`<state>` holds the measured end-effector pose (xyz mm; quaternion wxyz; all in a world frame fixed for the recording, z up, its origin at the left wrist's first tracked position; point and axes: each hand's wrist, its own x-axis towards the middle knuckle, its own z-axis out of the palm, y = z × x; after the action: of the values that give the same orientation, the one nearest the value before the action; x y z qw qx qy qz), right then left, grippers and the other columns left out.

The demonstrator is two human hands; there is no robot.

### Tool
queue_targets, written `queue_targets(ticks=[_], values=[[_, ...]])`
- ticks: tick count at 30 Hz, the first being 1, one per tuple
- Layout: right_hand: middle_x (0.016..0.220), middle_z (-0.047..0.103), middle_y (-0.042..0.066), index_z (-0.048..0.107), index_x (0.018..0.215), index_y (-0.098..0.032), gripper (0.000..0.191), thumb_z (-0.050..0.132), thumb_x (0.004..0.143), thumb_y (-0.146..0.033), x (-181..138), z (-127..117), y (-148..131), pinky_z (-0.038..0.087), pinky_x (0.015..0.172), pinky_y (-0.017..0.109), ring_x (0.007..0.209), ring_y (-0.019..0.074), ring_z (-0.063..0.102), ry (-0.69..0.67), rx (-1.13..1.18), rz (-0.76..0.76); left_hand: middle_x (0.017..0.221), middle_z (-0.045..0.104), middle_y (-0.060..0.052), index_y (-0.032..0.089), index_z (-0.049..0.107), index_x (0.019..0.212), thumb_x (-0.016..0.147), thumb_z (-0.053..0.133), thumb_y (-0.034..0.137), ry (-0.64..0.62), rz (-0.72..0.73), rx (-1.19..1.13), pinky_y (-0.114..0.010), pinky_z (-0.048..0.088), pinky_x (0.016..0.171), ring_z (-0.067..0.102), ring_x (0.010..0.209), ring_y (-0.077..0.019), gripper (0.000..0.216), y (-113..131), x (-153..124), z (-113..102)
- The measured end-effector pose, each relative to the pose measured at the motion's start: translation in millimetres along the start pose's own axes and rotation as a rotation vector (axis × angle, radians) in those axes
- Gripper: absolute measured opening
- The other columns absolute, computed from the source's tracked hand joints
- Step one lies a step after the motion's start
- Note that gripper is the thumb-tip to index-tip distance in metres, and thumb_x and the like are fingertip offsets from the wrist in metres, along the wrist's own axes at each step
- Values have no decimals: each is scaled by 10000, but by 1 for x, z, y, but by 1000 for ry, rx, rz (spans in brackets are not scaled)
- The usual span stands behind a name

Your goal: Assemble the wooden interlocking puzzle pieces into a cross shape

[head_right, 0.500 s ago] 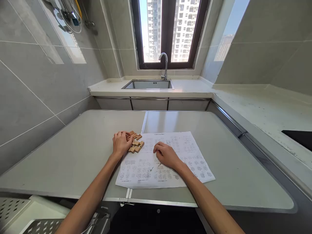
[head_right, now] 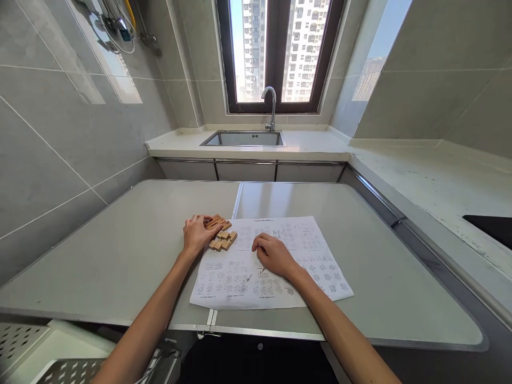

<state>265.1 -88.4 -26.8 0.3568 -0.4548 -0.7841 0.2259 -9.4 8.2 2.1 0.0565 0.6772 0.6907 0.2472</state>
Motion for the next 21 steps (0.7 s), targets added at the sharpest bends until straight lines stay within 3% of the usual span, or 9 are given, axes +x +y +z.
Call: queue_targets(ticks=[5,9,15,19,21], values=[[1056,684,32,666,912,-238,250,478,941,-75,0,1,2,452,682,312,716,154,585,4,2,-7,1251,654,-153,208,754,1135,734,704,685,-32,-41,34,-458,427,1045,512,1243,-390,625,-7,6,-5],[1045,683,26,664,909,-245,253,481,935,-73,1,1,2,449,683,307,751,162,594,7,-5,-4,1274,662,-132,232,765,1086,677,728,672,-153,-56,72,-461,430,1035,506,1255,-396,601,-11,18,-12],[1051,683,36,666,902,-243,252,476,937,-80,1,0,1,448,672,310,758,169,601,14,10,-4,1176,684,-165,215,718,775,577,815,555,-279,46,260,-463,447,965,533,1196,-419,405,6,41,-22],[1049,685,34,667,895,-239,247,480,936,-83,0,-1,1,449,675,315,707,155,574,12,9,4,1084,696,-194,178,637,642,543,849,553,-351,139,337,-435,447,921,548,1191,-430,442,20,50,-30],[1052,686,34,668,895,-238,249,477,938,-85,0,-1,1,448,671,316,695,152,565,9,11,11,917,705,-172,188,575,556,518,863,559,-390,146,337,-415,455,855,604,1098,-409,471,23,53,-33]])
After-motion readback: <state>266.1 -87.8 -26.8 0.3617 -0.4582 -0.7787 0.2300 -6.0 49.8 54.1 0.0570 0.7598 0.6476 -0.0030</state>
